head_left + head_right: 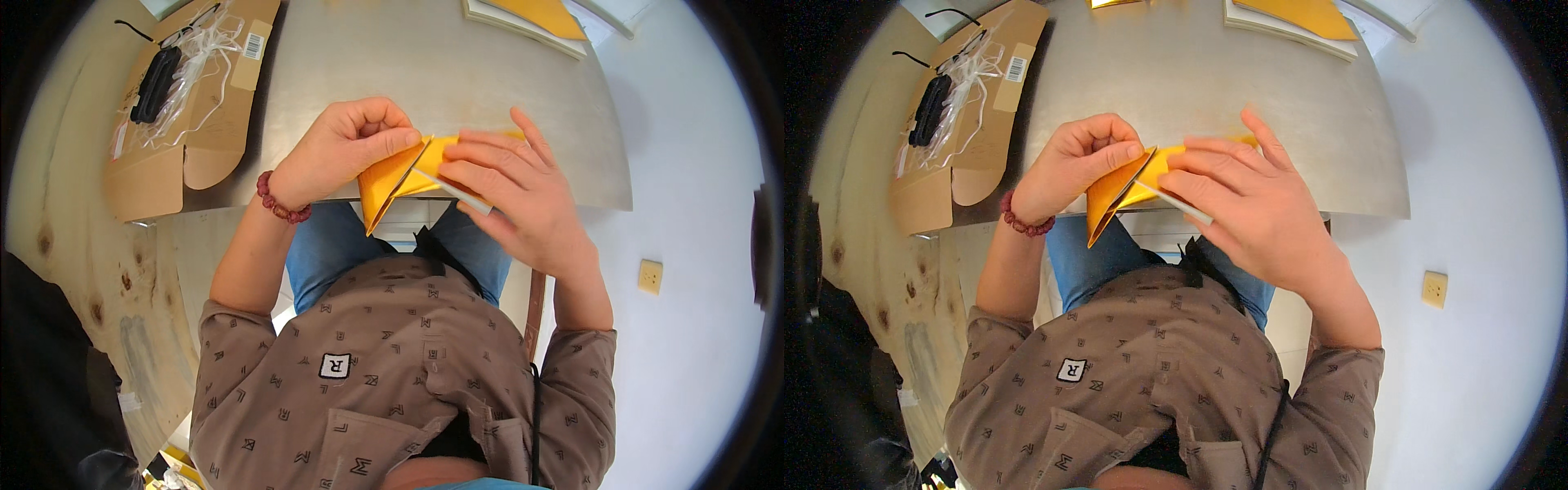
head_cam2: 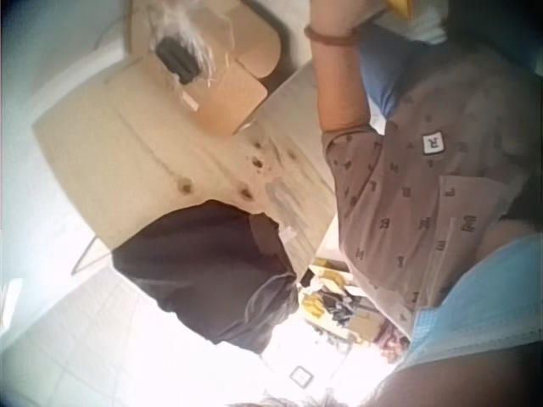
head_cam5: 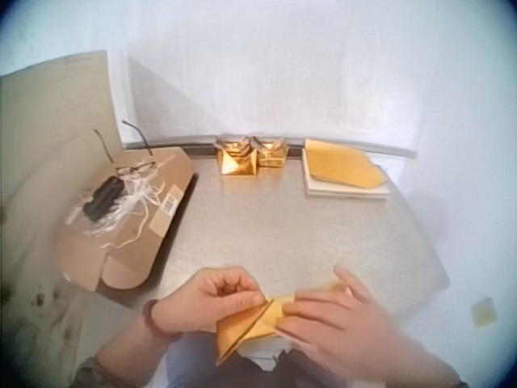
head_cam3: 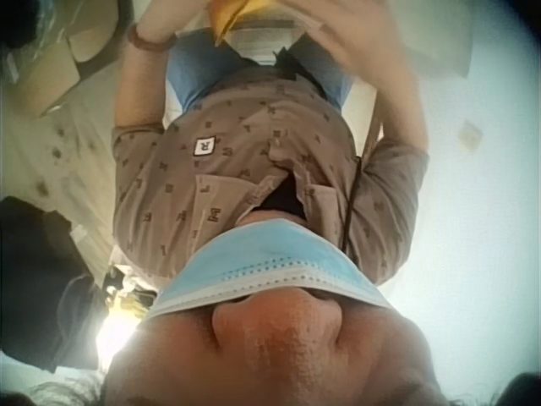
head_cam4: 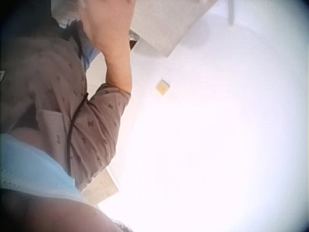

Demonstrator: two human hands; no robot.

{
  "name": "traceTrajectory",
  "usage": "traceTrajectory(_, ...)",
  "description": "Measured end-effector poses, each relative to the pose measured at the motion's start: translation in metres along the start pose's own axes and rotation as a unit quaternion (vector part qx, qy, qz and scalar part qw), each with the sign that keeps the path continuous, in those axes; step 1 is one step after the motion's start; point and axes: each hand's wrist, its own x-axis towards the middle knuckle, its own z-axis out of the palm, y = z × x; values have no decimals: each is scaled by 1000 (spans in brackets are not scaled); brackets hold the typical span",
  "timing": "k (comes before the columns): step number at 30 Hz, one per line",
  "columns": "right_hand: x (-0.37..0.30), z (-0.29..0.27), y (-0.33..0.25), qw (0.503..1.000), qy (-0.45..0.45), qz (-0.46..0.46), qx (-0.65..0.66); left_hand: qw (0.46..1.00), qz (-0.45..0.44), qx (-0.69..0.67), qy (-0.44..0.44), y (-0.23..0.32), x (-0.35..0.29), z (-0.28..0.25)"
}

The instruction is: The person folds a gold-colored sheet of paper by hand into a small origami shape. They make several precise creases, fold the corners inward, and tuck flaps to form a compact object, then place it on the table with other finished pieces.

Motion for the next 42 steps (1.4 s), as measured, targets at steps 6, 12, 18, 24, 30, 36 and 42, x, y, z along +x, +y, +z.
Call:
traceTrajectory(6, -2, 6, 13, 994, 42, 22, 98, 993, -18, -88, -78, -6, -3, -3)
traceTrajectory(12, 4, 5, 10, 973, 59, 135, 179, 994, -28, -37, -101, 4, -15, 4)
traceTrajectory(18, 8, 9, 10, 957, 99, 176, 209, 996, -2, 32, -84, 8, -18, 11)
traceTrajectory(24, 1, -9, 6, 980, 2, 19, 200, 991, 4, 137, -13, 7, -13, 11)
traceTrajectory(30, 3, -7, 10, 964, 3, 116, 238, 960, 66, 271, -9, 18, -19, 20)
traceTrajectory(36, 7, 10, 7, 940, -60, 159, 297, 973, 69, 216, 32, 26, -25, 26)
traceTrajectory(42, 6, 10, 7, 929, -28, 172, 327, 985, 105, 136, 9, 20, -28, 21)
